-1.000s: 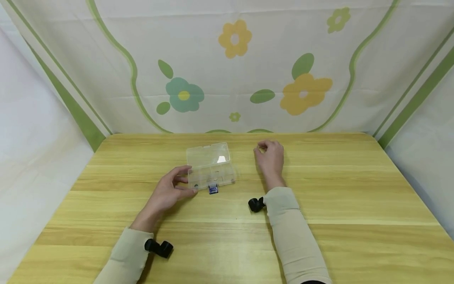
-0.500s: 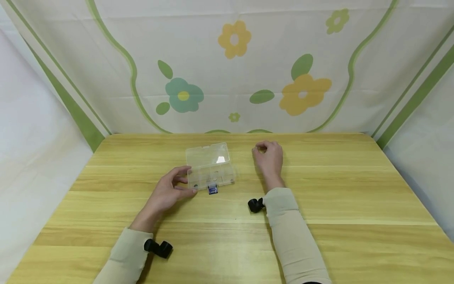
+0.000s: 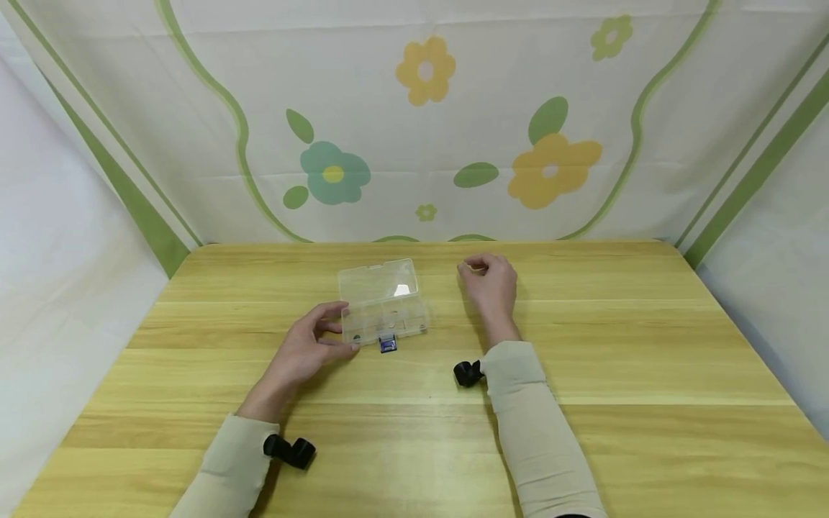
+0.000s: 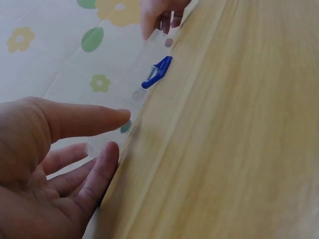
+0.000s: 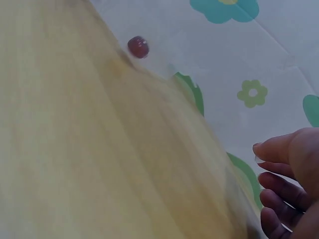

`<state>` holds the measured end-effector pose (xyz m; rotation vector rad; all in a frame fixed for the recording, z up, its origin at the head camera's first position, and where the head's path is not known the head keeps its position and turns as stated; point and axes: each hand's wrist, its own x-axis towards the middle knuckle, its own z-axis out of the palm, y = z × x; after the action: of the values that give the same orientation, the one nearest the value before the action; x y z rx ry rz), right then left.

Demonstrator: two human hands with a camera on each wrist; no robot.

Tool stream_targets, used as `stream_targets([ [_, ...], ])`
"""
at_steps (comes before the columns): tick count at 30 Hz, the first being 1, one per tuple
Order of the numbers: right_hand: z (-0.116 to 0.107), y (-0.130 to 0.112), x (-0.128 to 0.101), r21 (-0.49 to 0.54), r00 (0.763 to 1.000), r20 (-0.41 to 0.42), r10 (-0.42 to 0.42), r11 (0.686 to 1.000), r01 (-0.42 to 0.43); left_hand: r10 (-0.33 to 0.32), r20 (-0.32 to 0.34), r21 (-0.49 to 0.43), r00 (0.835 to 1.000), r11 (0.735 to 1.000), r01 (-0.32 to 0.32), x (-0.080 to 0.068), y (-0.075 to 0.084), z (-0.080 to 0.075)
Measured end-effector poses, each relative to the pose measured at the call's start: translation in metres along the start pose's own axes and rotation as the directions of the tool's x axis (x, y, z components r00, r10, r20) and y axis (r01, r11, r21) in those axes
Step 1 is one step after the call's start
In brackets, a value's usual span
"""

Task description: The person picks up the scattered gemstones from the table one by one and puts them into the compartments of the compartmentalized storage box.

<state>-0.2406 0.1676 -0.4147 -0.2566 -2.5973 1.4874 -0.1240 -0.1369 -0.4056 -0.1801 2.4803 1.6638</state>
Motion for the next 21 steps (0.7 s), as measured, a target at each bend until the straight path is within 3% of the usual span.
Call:
stream_targets([
  [13,-0.002,-0.009,-0.001,0.059,1.000,0.028,0.003,0.998,-0.004,0.008,0.001,0.006,1.000,1.000,-0.008,0.002,0.002,0.002],
  [21,0.003,-0.014,-0.005,0.070,0.993,0.116,-0.038,0.997,0.030,0.012,0.002,0.008,1.000,1.000,-0.012,0.002,0.000,0.002],
])
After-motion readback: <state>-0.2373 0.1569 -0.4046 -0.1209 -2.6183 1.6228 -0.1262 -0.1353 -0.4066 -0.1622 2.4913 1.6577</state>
